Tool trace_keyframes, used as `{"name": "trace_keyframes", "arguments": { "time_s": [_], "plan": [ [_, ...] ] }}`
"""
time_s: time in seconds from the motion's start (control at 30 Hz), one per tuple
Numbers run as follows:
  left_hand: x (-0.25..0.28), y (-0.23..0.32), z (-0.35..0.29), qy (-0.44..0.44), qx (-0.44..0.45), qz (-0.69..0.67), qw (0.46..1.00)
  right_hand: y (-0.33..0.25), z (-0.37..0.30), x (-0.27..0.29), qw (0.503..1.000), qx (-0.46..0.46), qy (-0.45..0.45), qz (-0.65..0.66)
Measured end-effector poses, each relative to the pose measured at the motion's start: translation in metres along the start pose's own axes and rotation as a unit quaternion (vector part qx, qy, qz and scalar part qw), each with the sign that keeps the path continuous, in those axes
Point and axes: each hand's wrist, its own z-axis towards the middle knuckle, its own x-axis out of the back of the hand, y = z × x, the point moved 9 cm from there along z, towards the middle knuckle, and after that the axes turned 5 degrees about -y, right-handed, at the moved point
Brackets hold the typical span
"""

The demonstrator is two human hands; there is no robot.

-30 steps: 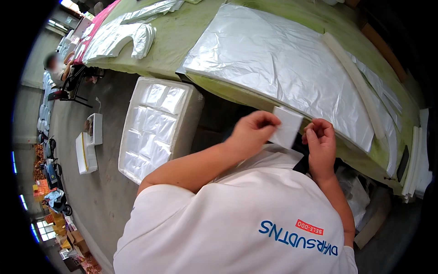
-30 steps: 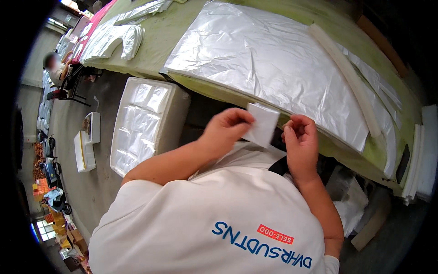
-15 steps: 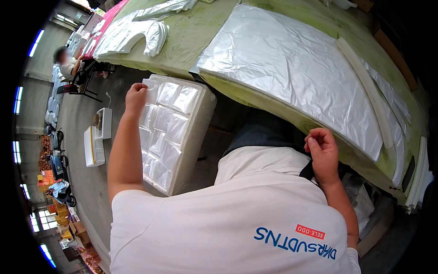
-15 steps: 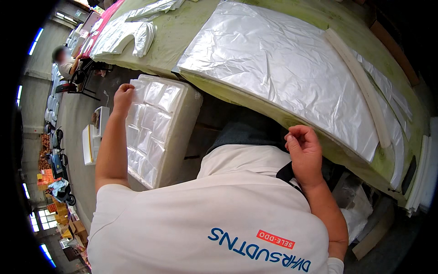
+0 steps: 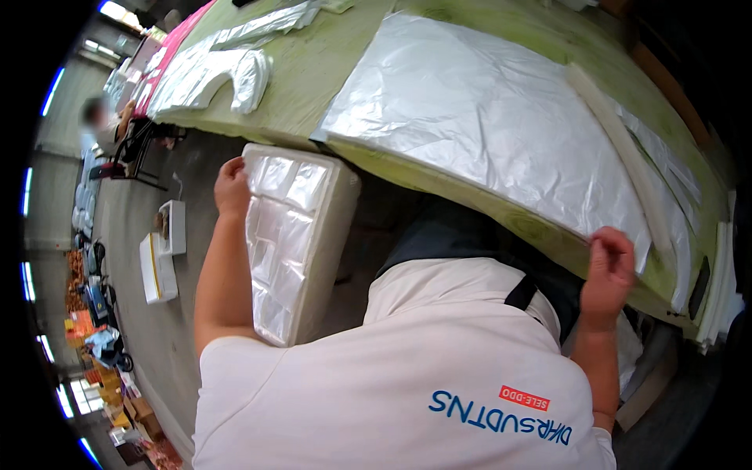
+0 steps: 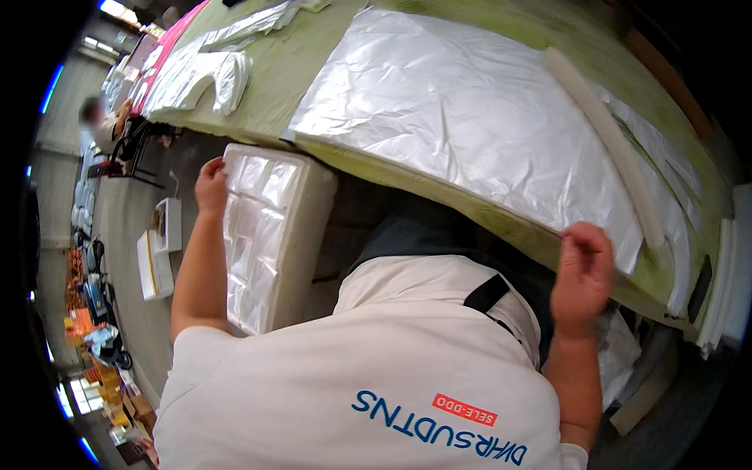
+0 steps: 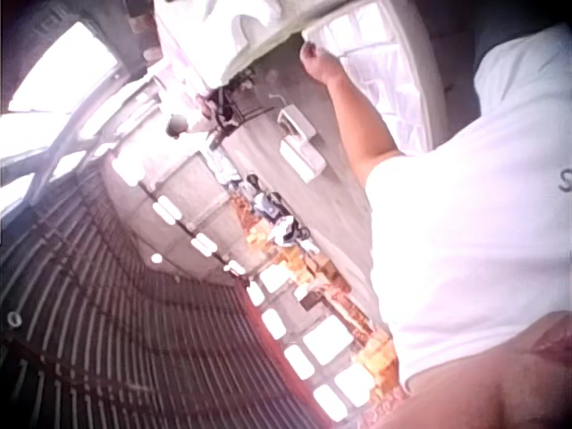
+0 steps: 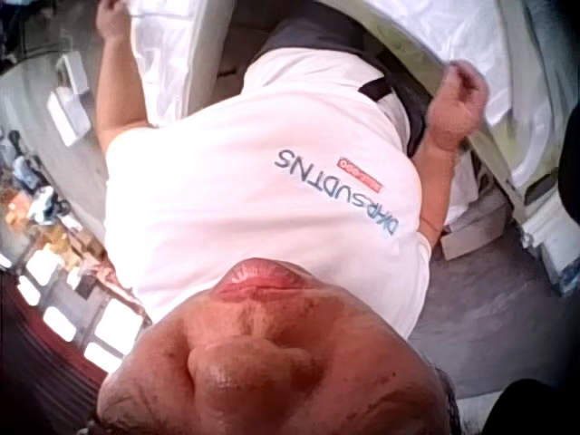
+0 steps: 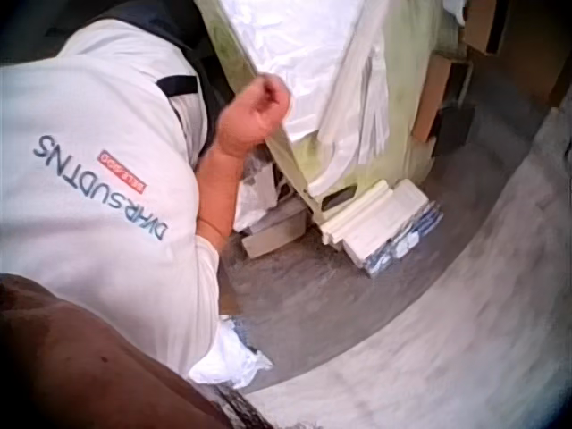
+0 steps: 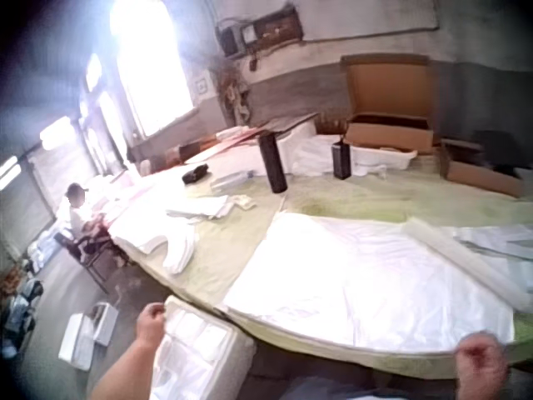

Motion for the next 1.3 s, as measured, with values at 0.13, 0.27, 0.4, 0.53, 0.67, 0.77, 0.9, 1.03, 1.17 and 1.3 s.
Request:
{"name": "trace_keyframes", "arguments": {
  "time_s": [0.13,0.27,0.4,0.53,0.67,0.77,0.9,1.03,1.17,1.3],
  "plan": [
    [-0.006,0.044,-0.002,0.018,-0.073,-0.163,0.984,-0.022,0.042,0.069,0.892,0.111,0.040,-0.436],
    [-0.082,0.138,-0.038,-0.125,-0.083,-0.250,0.956,0.040,0.058,0.120,0.867,-0.029,-0.047,-0.495],
    [-0.160,0.252,-0.106,-0.242,-0.203,-0.289,0.904,0.013,0.047,0.104,0.899,-0.119,-0.102,-0.409],
    [-0.219,0.392,-0.204,-0.365,-0.340,-0.250,0.830,0.014,0.001,0.056,0.953,-0.253,-0.099,-0.134],
    [-0.255,0.497,-0.297,-0.438,-0.517,-0.218,0.703,0.009,-0.024,0.016,0.959,-0.276,-0.059,0.011],
    [-0.296,0.508,-0.327,-0.480,-0.534,-0.112,0.686,0.015,-0.035,0.003,0.958,-0.278,-0.023,0.065],
    [-0.288,0.523,-0.339,-0.371,-0.607,0.001,0.703,0.032,-0.058,0.006,0.941,-0.275,-0.004,0.197],
    [-0.291,0.569,-0.355,-0.420,-0.604,-0.100,0.670,0.040,-0.073,0.022,0.927,-0.282,0.042,0.244],
    [-0.357,0.579,-0.384,-0.506,-0.569,-0.010,0.648,0.044,-0.078,0.028,0.921,-0.282,0.063,0.261],
    [-0.400,0.575,-0.391,-0.547,-0.536,0.100,0.635,0.041,-0.085,0.040,0.933,-0.262,0.081,0.232]
  ]
}}
